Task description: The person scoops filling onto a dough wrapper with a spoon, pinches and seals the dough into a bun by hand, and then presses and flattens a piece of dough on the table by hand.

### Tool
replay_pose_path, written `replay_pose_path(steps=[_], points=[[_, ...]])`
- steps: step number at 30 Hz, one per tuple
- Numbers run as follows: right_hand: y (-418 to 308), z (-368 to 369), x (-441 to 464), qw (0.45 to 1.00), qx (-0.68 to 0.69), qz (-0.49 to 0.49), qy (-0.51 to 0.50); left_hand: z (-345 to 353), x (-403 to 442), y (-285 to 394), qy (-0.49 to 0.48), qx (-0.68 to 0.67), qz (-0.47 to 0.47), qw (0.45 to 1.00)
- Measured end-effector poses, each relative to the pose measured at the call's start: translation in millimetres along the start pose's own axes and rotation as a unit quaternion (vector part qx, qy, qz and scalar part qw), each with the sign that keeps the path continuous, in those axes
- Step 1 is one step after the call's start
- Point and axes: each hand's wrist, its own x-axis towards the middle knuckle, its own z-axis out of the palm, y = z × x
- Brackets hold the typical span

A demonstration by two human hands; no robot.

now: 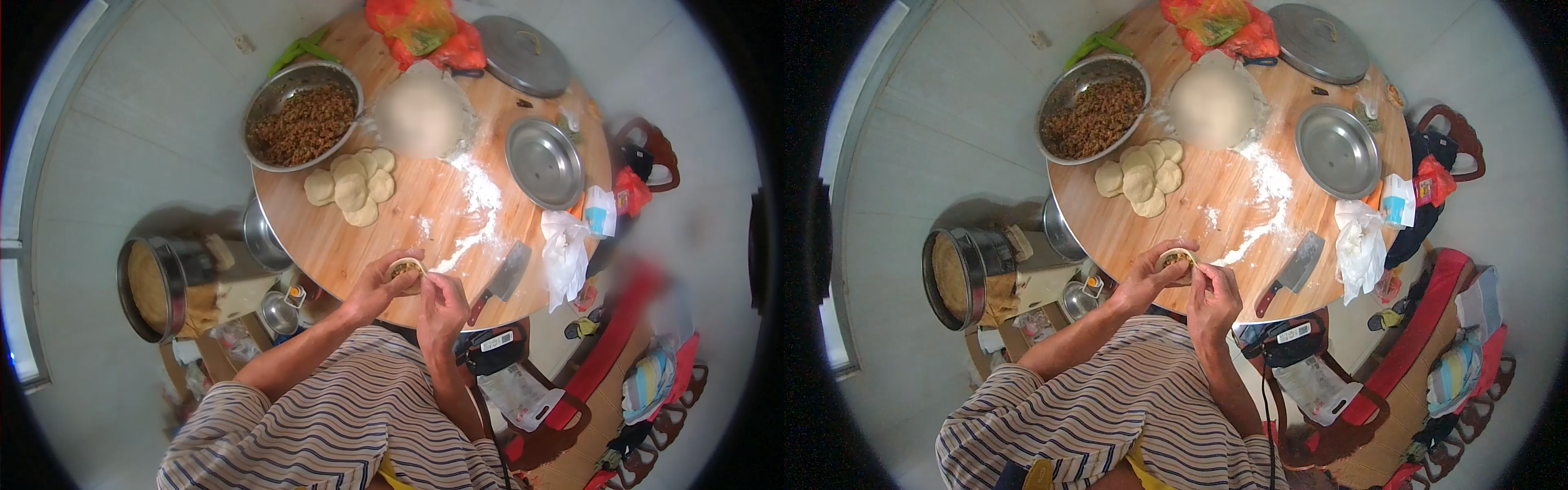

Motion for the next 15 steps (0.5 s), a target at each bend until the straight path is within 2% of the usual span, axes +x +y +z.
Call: replay_pose_path(steps=[5, 7, 10, 11, 13, 15], points=[[-5.6, 0.4, 3.6, 0.999, -0.032, -0.022, 0.012, -1.7, 1.0, -2.0, 0.001, -0.041, -0.005, 0.999], [-5.4, -1.1, 5.4, 0.988, -0.11, -0.105, 0.008, -2.1, 2.1, -4.3, 0.002, -0.012, 0.001, 1.0], [-2.4, -2.7, 4.5, 0.985, -0.131, -0.113, -0.011, -3.4, 2.9, -3.5, -0.013, 0.006, 0.002, 1.0], [-0.3, -2.1, 2.4, 0.985, -0.131, -0.113, -0.011, -3.9, 2.9, -3.3, -0.013, 0.006, 0.002, 1.0], [0.6, -0.1, 0.3, 0.998, -0.064, -0.021, -0.019, -4.9, 3.5, -3.5, -0.021, 0.019, 0.0, 1.0], [-4.4, -2.8, 5.1, 0.997, -0.064, -0.016, -0.035, -7.1, 5.6, -6.8, -0.027, 0.025, 0.012, 0.999]])
